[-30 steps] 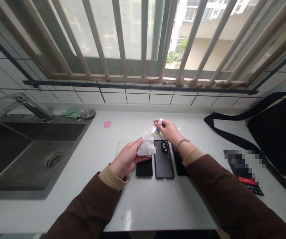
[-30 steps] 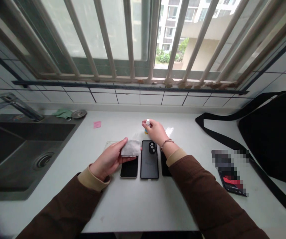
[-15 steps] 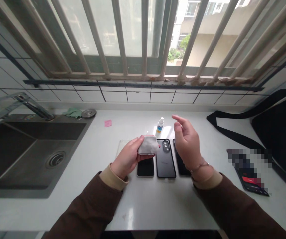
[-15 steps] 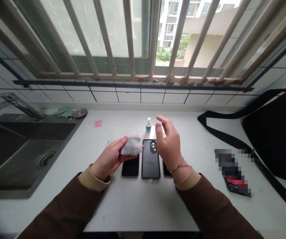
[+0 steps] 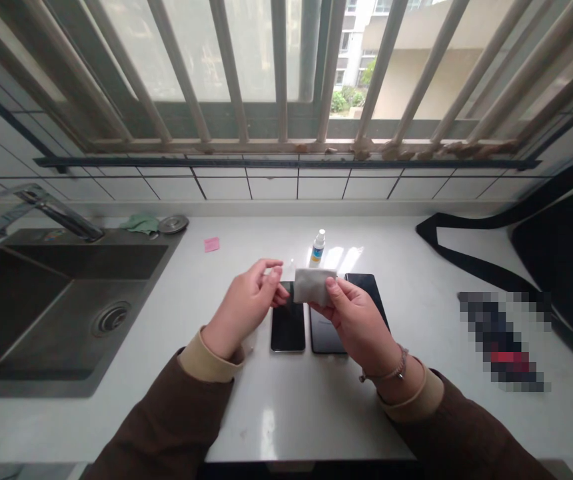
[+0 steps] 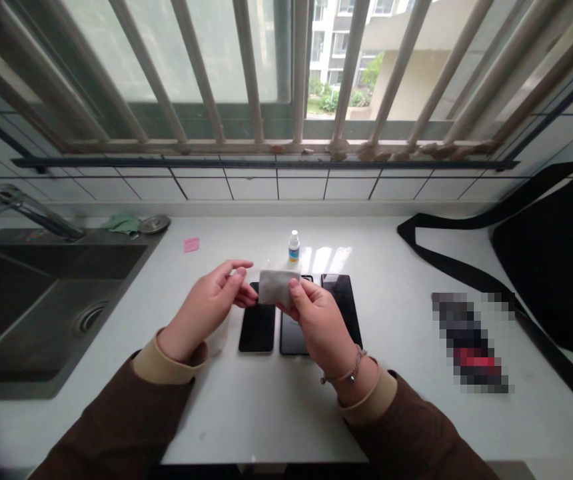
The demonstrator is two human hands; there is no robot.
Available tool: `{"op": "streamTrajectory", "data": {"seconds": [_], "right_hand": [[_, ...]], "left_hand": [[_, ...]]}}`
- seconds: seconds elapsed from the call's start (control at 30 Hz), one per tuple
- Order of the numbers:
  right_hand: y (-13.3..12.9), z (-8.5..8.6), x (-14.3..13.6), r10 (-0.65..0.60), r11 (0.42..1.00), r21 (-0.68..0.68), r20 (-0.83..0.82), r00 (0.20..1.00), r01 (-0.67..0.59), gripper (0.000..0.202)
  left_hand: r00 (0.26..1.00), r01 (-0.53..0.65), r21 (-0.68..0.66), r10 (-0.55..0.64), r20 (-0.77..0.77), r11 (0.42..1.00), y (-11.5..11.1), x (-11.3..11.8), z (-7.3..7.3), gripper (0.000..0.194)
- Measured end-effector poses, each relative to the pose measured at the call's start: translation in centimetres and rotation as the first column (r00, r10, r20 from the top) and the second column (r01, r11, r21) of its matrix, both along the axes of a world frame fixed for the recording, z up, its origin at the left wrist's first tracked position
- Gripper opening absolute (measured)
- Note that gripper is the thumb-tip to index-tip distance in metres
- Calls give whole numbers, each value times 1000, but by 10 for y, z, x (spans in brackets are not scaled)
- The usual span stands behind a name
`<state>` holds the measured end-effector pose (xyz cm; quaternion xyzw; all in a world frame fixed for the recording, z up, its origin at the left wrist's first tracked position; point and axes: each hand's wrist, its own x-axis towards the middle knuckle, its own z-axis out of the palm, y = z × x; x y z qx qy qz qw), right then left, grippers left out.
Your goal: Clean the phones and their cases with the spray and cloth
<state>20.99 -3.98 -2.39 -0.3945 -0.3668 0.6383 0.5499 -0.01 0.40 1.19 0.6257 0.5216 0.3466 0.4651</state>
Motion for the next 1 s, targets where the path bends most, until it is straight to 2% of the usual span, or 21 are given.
{"op": "streamTrajectory", "data": {"seconds": [0.03,0.07,0.1,0.13,0.17,0.2,0.27,0.33,0.43,0.57,0.6,0.63,0.67,0.73,0.77,0.8,0.87,0.9,1.0], "right_hand": [[0,0,0,-20,1000,-24,-22,1000,19,46],[0,0,1,-37,998,-46,-35,999,35,46],[1,-1,1,-48,997,-63,-43,998,45,47],[1,-2,1,-55,996,-73,-49,997,51,46],[1,-3,1,-59,995,-79,-54,997,55,45],[2,-4,1,-63,995,-85,-60,996,58,44],[2,-5,2,-73,993,-101,-70,995,65,43],[2,-4,2,-75,992,-110,-77,994,66,41],[1,-3,2,-54,994,-99,-82,995,46,38],[1,-5,3,-32,996,-85,-59,998,27,37],[1,-6,3,-29,996,-84,-52,998,25,37],[2,-6,3,-27,996,-85,-46,999,23,37],[2,-7,3,-25,996,-88,-41,999,21,38],[2,-7,3,-23,995,-95,-32,999,20,39],[2,-6,3,-22,995,-98,-29,999,20,40],[2,-6,3,-20,995,-99,-27,999,18,41],[2,-5,2,-22,995,-98,-26,999,20,42],[2,-5,1,-27,995,-96,-25,999,24,43],[3,-7,1,-54,995,-84,-10,998,53,42]], "left_hand": [[951,-76,172,124,-284,982,4,-9,3,41],[809,-112,312,269,-523,944,8,-19,6,37],[638,-108,360,342,-690,927,12,-29,7,37],[495,-107,342,348,-796,934,15,-38,6,40],[398,-105,296,313,-863,949,17,-47,4,43],[335,-93,245,262,-905,965,19,-54,1,47],[294,-56,140,150,-944,989,20,-63,-7,47],[301,-5,95,92,-949,995,20,-66,-15,39],[322,33,115,98,-942,993,19,-63,-21,27],[360,0,174,162,-919,985,22,-59,-14,27],[404,-4,181,167,-899,983,22,-57,-10,27],[491,-8,182,162,-856,983,23,-55,-7,26],[608,-10,170,141,-781,985,23,-53,-3,25],[854,-29,120,87,-513,992,22,-46,1,23],[933,-40,79,66,-354,996,21,-42,2,22],[977,-51,27,56,-205,998,19,-37,2,22],[999,-21,-121,25,33,992,15,-29,-1,25],[988,29,-212,4,155,977,13,-25,-2,27],[882,249,-451,-8,471,857,6,-14,-8,23]]}}
